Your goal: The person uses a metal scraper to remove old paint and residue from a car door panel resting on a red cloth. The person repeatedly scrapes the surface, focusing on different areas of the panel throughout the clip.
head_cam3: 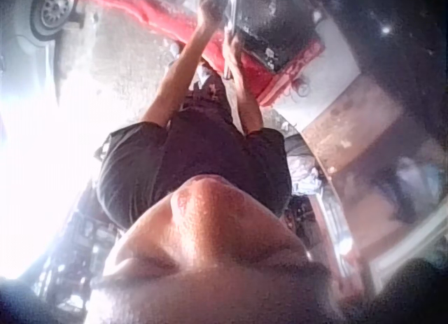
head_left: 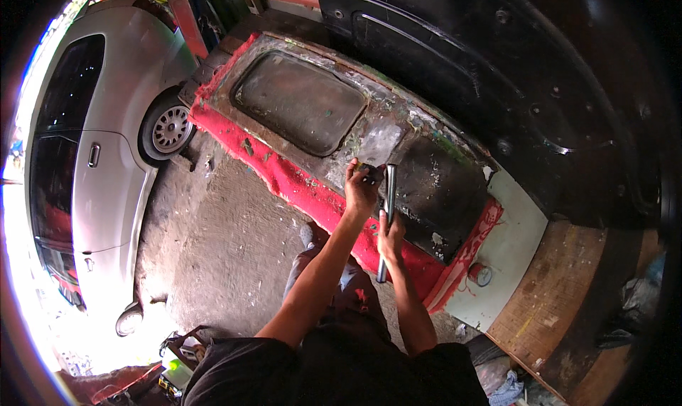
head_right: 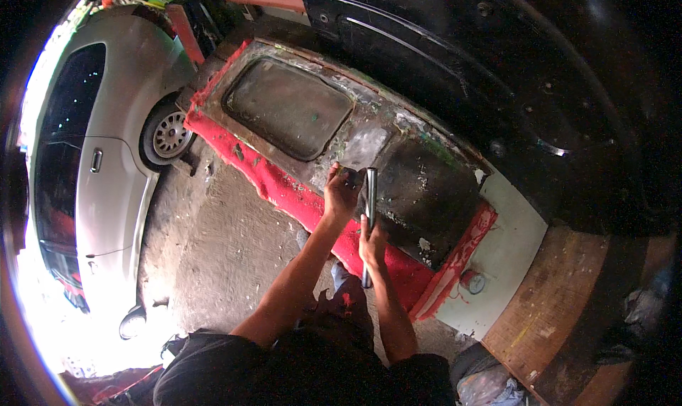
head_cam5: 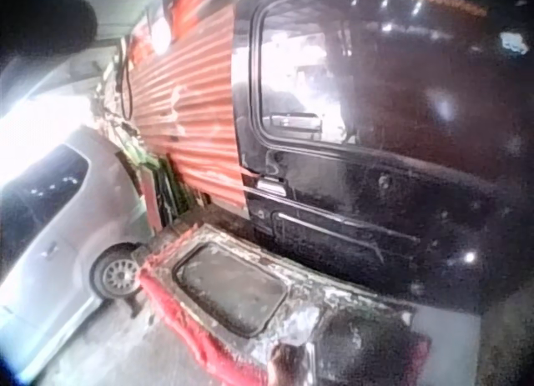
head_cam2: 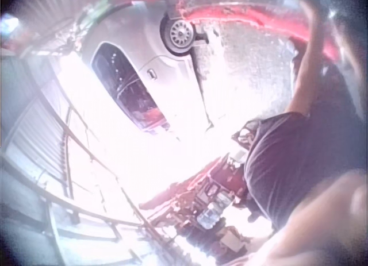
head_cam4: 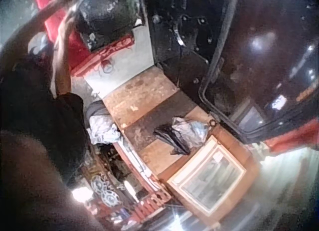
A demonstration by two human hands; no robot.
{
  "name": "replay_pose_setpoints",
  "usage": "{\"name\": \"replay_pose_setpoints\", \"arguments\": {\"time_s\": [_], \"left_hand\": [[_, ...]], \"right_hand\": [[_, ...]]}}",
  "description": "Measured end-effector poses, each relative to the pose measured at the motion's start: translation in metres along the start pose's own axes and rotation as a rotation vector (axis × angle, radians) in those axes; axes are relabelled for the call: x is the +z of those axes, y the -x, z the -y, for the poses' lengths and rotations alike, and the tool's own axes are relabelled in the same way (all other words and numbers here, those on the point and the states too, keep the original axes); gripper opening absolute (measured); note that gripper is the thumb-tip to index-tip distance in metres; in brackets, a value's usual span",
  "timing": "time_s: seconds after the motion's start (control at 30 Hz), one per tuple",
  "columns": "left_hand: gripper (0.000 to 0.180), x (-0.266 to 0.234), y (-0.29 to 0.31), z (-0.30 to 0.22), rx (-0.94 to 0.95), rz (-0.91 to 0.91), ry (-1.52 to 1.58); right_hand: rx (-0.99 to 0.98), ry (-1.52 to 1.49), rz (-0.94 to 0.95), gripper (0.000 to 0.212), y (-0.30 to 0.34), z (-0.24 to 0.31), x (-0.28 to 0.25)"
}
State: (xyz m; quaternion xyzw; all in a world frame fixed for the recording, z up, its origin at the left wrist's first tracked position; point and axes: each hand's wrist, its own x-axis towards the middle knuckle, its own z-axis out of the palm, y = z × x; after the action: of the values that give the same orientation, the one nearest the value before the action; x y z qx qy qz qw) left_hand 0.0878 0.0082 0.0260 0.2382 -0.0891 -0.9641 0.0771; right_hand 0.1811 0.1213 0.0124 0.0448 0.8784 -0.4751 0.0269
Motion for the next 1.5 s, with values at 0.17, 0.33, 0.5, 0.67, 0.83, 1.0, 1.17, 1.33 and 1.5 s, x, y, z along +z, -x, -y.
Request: {"name": "replay_pose_setpoints", "arguments": {"time_s": [0.17, 0.33, 0.5, 0.67, 0.83, 1.0, 1.17, 1.33, 1.5], "left_hand": [[0.043, -0.006, 0.006, 0.002, 0.018, 0.026, -0.089], [0.05, -0.007, 0.004, 0.006, -0.002, -0.004, -0.01], [0.052, -0.011, -0.001, -0.007, 0.07, -0.009, 0.02], [0.047, -0.017, 0.002, -0.009, 0.001, 0.053, 0.043], [0.043, -0.015, 0.015, 0.009, -0.003, 0.052, 0.004], [0.042, -0.009, 0.013, 0.004, 0.004, 0.027, 0.015], [0.039, -0.004, 0.011, -0.003, 0.022, 0.03, 0.067], [0.037, 0.001, 0.016, -0.006, -0.037, 0.03, 0.054], [0.049, -0.007, 0.009, 0.004, -0.067, -0.021, -0.016]], "right_hand": [[0.249, -0.482, -0.165, 0.038, 0.001, 0.004, -0.024], [0.207, -0.879, -0.48, 0.04, 0.006, 0.035, -0.011], [-0.078, -0.137, -0.128, 0.034, 0.007, -0.015, 0.016], [0.336, -0.623, -0.094, 0.035, 0.013, 0.009, 0.001], [0.241, -0.623, -0.088, 0.031, 0.011, -0.003, -0.005], [0.217, -0.631, -0.032, 0.029, 0.017, 0.015, -0.011], [0.078, -0.483, -0.072, 0.025, 0.016, 0.025, -0.015], [-0.034, -0.459, -0.267, 0.029, 0.017, 0.026, -0.017], [-0.205, 0.03, -0.07, 0.043, 0.005, -0.011, 0.022]]}}
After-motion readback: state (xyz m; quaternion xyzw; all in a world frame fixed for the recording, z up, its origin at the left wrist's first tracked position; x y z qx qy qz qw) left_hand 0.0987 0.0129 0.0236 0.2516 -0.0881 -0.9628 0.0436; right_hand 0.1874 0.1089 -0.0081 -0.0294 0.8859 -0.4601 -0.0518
